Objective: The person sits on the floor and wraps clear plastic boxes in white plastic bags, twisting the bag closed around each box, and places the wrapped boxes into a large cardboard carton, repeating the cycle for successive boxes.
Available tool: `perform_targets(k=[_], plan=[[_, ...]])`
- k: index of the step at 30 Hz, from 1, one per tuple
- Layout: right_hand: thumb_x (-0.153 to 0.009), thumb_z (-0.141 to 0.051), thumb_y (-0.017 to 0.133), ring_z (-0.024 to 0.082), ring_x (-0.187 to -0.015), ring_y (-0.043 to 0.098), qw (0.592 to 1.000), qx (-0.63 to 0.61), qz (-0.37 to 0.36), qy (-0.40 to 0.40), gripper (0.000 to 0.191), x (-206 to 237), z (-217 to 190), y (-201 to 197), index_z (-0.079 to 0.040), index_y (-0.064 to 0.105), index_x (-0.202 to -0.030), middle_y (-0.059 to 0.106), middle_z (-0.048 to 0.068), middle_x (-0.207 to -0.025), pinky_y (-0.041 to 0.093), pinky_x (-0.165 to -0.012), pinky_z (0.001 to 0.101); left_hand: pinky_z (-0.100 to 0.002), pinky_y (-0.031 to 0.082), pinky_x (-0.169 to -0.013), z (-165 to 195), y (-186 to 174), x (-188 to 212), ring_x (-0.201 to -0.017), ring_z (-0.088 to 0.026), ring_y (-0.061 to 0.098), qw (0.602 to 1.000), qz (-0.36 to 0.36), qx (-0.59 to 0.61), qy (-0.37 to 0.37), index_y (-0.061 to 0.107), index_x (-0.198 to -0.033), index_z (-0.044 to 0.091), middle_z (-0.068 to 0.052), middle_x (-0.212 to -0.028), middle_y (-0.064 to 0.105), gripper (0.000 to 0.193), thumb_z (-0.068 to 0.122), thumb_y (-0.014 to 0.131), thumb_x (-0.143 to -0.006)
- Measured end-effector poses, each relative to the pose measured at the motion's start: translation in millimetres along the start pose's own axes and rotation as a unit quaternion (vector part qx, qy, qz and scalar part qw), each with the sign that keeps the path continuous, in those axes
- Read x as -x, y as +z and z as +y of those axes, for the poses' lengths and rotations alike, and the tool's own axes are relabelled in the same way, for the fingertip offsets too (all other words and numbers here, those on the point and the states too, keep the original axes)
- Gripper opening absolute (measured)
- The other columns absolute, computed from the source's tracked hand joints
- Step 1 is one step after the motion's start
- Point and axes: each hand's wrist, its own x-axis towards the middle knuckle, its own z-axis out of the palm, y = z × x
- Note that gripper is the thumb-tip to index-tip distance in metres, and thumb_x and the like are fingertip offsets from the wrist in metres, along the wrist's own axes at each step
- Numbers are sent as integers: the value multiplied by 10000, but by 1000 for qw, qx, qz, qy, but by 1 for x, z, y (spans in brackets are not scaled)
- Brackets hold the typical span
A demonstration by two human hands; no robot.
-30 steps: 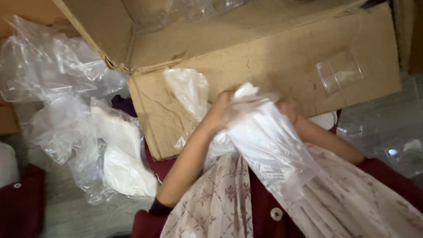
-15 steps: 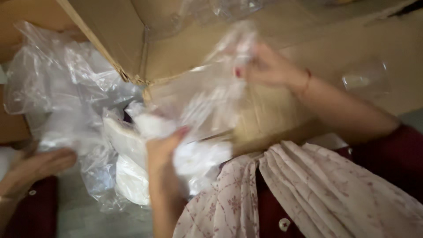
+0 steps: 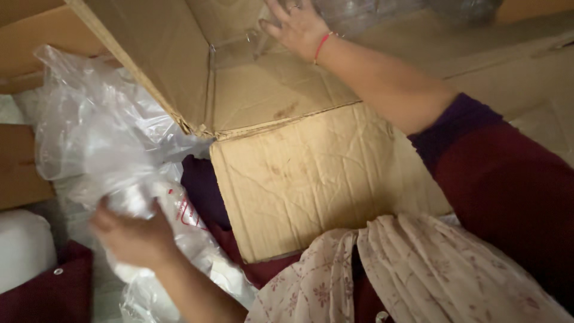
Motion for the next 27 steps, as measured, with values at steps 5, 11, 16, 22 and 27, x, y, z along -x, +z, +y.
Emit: perform_targets(k=[5,11,16,22,27], plan=[[-914,-164,626,315,-1073,680,994,7,74,-79,308,12,21,-6,-111,593,-1216,535,248,-1493,540,-864,456,-451,529,-899,8,9,5,-1128,-380,644,996,-24,29,77,664,-1325,87,-178,-1305,633,632,163,938,-760],[-944,-53,637,302,-967,711,978,-173,112,-41,162,54,37,-47,-102,647,-1099,716,113,-1102,571,-801,401,-312,533,-943,15,-63,6,-997,-218,680,913,-124,387,46,656,-1327,14,-133,-1126,745,463,39,881,-923],[-1041,-54,698,170,-895,697,702,-684,154,125,121,132,0,-126,-53,631,-1143,680,85,-1006,610,-810,316,-242,433,-879,86,-85,30,-1078,-161,556,736,-274,615,-77,512,-1462,30,-80,-1296,669,750,5,791,-765],[-956,-32,726,197,-864,685,792,-588,159,-28,126,195,-74,-207,-40,633,-1041,664,100,-965,559,-748,318,-345,408,-1201,195,-2,80,-1416,-210,473,463,-325,824,18,243,-1597,105,-117,-1528,482,1076,6,899,-750],[-927,-145,803,187,-863,698,807,-571,79,-127,207,175,-51,-192,-48,653,-1032,684,78,-937,558,-749,339,-438,488,-1098,199,58,104,-1286,-369,559,423,-404,785,-206,449,-1551,-253,-346,-1479,565,919,45,926,-824]])
